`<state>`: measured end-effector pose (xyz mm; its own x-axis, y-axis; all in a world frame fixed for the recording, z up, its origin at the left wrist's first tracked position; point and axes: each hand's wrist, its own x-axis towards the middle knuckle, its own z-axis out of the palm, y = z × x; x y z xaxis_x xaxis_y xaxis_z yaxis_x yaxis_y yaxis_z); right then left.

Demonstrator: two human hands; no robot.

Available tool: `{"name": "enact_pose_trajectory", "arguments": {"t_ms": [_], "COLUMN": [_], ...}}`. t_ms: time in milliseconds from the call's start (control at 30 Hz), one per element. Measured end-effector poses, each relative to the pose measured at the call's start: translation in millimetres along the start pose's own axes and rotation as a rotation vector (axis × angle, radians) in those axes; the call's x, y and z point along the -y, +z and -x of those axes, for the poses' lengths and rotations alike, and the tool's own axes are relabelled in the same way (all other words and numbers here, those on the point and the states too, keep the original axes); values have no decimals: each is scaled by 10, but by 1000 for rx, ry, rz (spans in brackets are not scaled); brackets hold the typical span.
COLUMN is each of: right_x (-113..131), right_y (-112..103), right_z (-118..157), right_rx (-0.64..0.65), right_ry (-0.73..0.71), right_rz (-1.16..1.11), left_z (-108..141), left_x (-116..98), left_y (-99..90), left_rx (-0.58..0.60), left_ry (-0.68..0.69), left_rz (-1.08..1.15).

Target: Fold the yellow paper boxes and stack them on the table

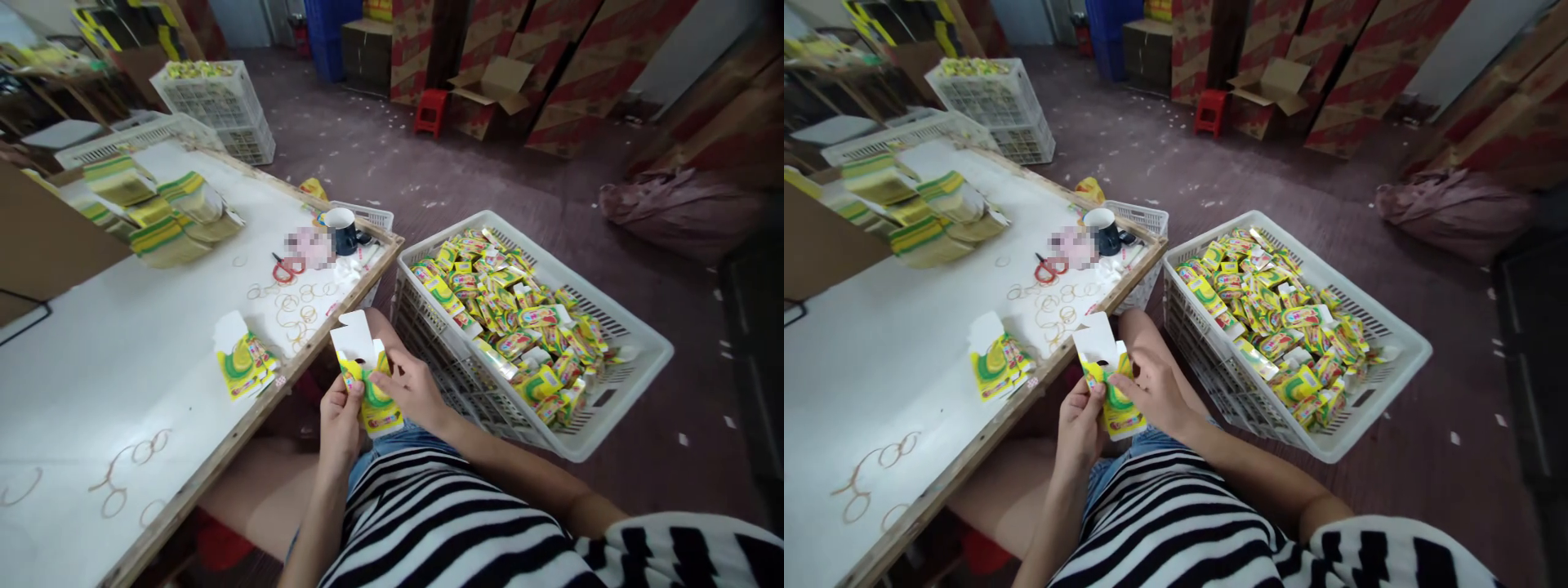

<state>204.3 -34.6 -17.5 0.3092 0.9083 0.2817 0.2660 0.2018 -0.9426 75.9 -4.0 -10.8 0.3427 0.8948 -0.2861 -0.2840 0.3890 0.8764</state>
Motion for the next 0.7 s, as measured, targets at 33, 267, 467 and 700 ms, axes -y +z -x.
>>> {"name": "enact_pose_trajectory", "arguments": {"t_ms": [33,267,467,700], "right_x": [-28,-125,-125,-90], "right_y": [3,-47,-250,-343], "right_z": [-4,-36,-74,-131], "right_rx": [37,23,223,251], "right_ry": [45,120,56,-37], "right_rz": [9,-205,-296,-108], "left_z": [-5,8,28,35], "left_x": [13,-68,-249,-207], "left_y": [-9,-68,-146,-158], "left_rx": [-3,86,357,404], "left_ry": [20,211,113,31], "left_rz": [-33,-313,-313,-254]}}
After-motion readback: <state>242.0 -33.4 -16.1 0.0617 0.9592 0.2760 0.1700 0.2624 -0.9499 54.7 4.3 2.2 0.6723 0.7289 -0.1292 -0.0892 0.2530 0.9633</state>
